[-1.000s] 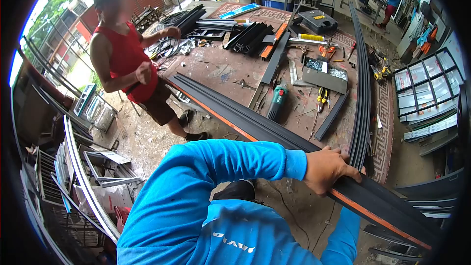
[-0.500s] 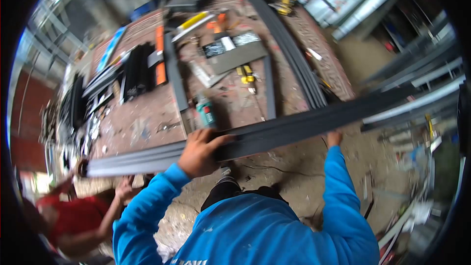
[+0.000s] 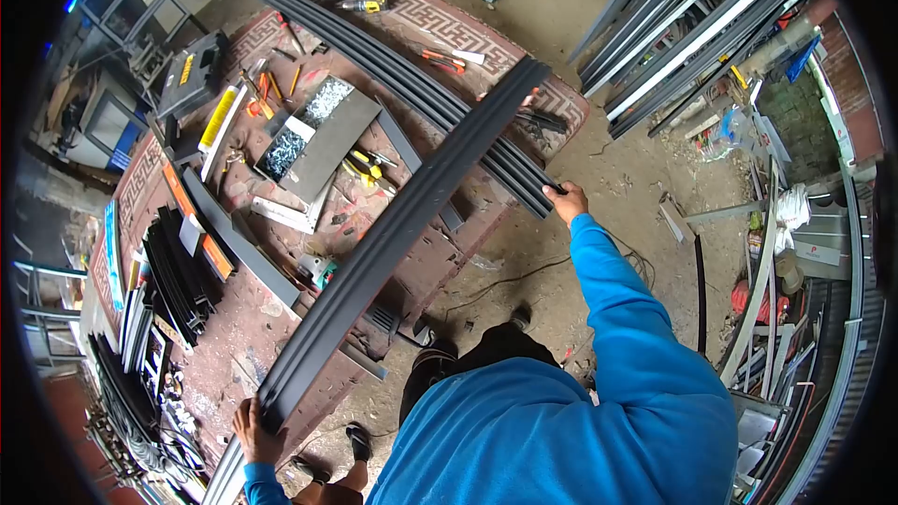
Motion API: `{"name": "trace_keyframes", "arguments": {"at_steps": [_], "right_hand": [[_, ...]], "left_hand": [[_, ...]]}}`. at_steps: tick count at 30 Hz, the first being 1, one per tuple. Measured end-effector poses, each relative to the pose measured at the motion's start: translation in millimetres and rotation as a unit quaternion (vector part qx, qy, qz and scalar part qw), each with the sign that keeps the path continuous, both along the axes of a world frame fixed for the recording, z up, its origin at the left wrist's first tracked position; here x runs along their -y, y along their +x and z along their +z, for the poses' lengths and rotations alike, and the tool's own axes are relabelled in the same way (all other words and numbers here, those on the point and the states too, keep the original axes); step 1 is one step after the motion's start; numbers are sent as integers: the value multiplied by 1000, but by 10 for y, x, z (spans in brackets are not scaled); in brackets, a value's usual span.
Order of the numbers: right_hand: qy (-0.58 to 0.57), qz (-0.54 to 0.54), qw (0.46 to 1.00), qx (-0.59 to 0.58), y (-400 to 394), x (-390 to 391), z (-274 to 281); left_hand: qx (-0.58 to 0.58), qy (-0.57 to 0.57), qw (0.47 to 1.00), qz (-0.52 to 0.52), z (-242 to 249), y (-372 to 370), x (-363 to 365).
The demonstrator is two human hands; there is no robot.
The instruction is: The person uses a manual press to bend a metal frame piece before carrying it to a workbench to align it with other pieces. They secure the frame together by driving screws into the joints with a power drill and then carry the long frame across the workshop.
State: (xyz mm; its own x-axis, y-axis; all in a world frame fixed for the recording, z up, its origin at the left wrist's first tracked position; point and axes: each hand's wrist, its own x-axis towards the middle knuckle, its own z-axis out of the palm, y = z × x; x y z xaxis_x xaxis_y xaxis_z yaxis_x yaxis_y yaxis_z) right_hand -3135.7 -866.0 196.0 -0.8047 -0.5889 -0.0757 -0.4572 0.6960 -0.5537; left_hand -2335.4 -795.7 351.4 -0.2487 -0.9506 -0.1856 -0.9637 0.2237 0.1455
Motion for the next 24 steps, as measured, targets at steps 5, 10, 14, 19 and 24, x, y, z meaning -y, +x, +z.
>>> {"name": "trace_keyframes", "arguments": {"at_steps": [5, 10, 14, 19, 24], "right_hand": [[60, 67, 996, 14, -36, 27, 124], [121, 133, 983, 47, -110, 116, 448], [186, 287, 939, 40, -275, 330, 681], [176, 449, 862, 154, -666, 540, 493], [182, 425, 707, 535, -793, 964, 696]], "left_hand": [[57, 27, 995, 82, -72, 739, -106], [-9, 61, 991, 118, -117, 664, 113], [98, 88, 986, 98, 100, -461, 628], [14, 82, 991, 102, -4, -2474, 994], [1, 70, 988, 134, -44, -3539, 1098]]}}
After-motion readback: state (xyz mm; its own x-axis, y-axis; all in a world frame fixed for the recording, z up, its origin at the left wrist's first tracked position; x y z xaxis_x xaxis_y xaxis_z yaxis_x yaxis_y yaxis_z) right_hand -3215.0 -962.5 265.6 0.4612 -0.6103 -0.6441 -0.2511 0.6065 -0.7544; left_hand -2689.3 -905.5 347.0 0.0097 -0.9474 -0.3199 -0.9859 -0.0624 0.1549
